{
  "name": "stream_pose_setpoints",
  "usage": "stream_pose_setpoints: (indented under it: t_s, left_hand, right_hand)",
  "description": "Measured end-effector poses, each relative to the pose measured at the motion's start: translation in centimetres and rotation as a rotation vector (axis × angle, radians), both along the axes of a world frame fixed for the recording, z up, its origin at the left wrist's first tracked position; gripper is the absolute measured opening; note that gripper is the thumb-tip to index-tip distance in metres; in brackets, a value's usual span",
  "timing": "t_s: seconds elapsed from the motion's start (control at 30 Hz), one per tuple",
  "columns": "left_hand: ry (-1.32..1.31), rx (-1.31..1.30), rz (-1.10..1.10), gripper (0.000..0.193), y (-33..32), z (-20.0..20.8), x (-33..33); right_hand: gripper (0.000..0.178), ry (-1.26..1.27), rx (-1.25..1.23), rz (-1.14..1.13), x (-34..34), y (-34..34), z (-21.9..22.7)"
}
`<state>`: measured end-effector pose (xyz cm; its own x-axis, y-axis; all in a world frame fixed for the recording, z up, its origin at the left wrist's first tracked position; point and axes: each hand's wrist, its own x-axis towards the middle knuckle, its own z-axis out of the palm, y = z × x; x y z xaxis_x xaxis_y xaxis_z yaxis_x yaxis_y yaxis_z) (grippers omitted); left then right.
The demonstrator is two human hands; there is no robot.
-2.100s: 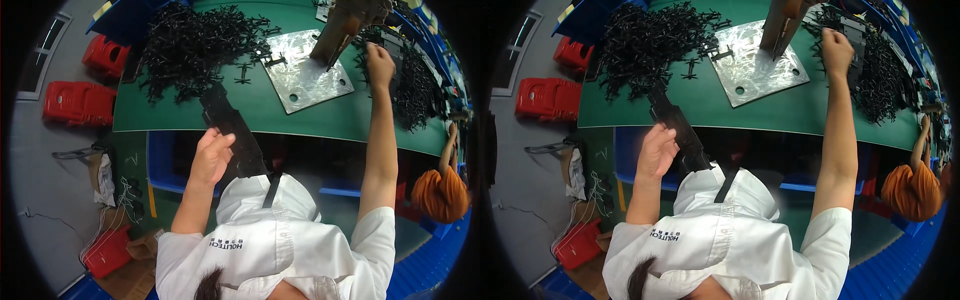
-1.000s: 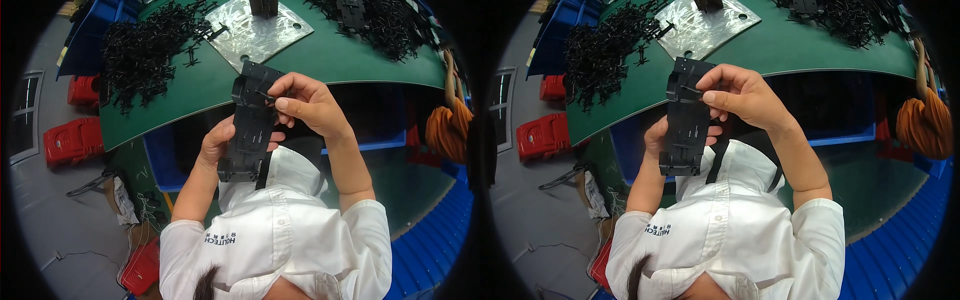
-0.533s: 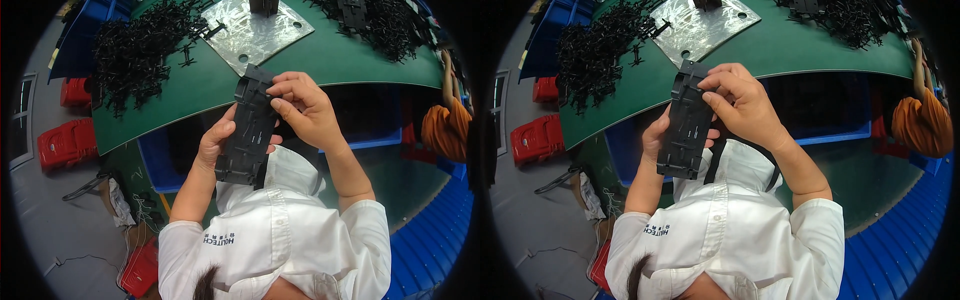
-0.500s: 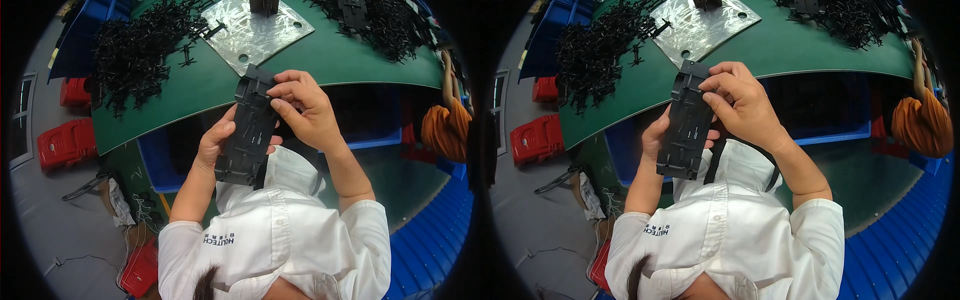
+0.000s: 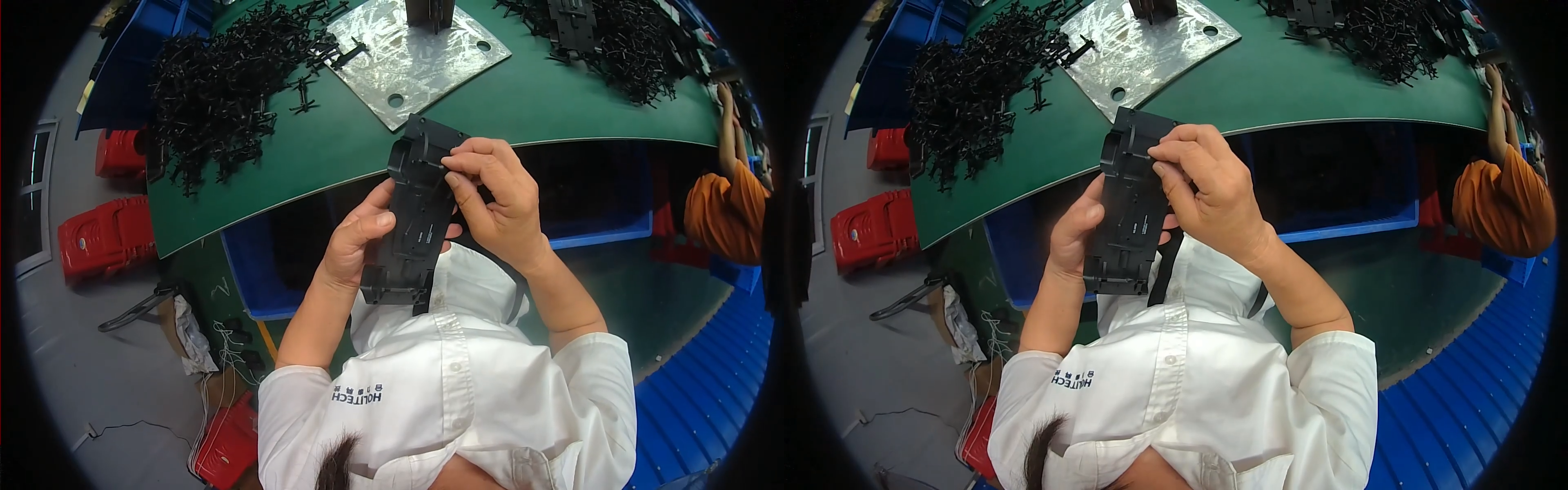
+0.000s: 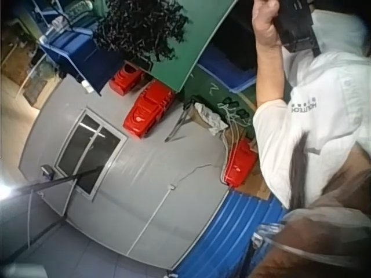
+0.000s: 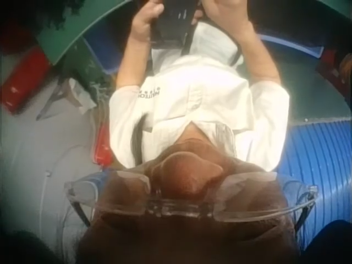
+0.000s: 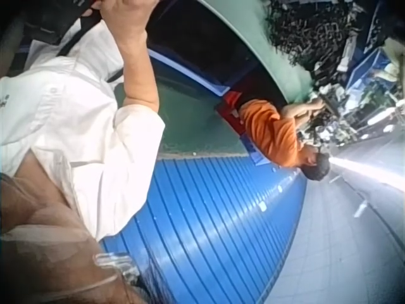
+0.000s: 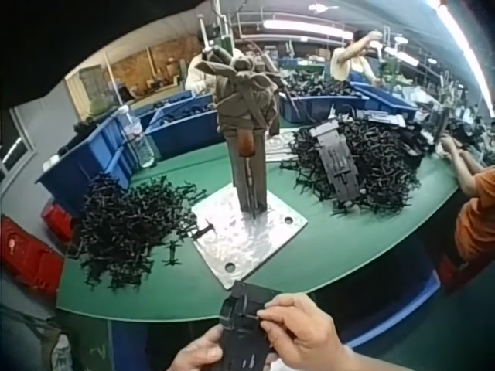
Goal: Assembling plastic components into a toy vehicle chassis at a factory workstation using a specialized assembly machine.
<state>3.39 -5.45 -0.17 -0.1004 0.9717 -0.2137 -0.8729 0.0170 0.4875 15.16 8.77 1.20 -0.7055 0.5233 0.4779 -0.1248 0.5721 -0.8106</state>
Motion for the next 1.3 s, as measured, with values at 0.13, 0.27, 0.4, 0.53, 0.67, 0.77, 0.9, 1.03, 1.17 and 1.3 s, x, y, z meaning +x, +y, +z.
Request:
stream_pose_setpoints:
  t_s: [0.13,0.27,0.4,0.53,0.67,0.77,0.9,1.03,1.17,1.3]
  left_hand:
    - [0.045,-0.004,0.025,0.066,0.1,0.2,0.2]
    - [0.1,-0.015,0.04,0.063,-0.1,0.1,0.2]
    - [0.119,-0.017,0.029,0.062,0.1,0.4,0.3]
    - [0.14,0.008,0.048,0.056,-0.1,-0.1,0.2]
    - [0.222,-0.03,0.048,0.051,-0.2,0.3,0.1]
    - [0.25,-0.02,0.033,0.051,-0.2,-0.2,-0.1]
    - [0.235,-0.022,0.039,0.052,-0.5,-0.7,-0.2]
    - [0.329,-0.028,0.067,0.053,-0.1,-0.4,0.0]
    - [0.455,-0.003,0.128,0.051,0.4,-0.5,0.1]
    - [0.459,-0.008,0.126,0.049,0.4,-0.5,0.3]
  right_hand:
    - [0.016,0.014,0.013,-0.026,0.3,-0.1,0.0]
    - [0.017,0.006,-0.004,0.007,0.4,0.0,0.3]
    - [0.018,0.026,0.085,0.016,0.7,0.4,-0.1]
    - [0.02,0.018,0.075,0.039,0.6,0.4,-0.2]
    - [0.022,0.009,0.076,0.042,0.9,0.5,-0.5]
    - [0.022,0.009,0.07,0.04,1.0,0.4,-0.7]
    - [0.023,-0.01,0.121,0.045,1.1,0.5,-0.9]
    - [0.025,0.034,0.204,0.04,1.1,0.1,-1.3]
    - [0.029,0.09,0.199,-0.017,1.2,-0.5,-1.8]
    - [0.022,0.081,0.206,-0.027,1.4,-0.7,-2.0]
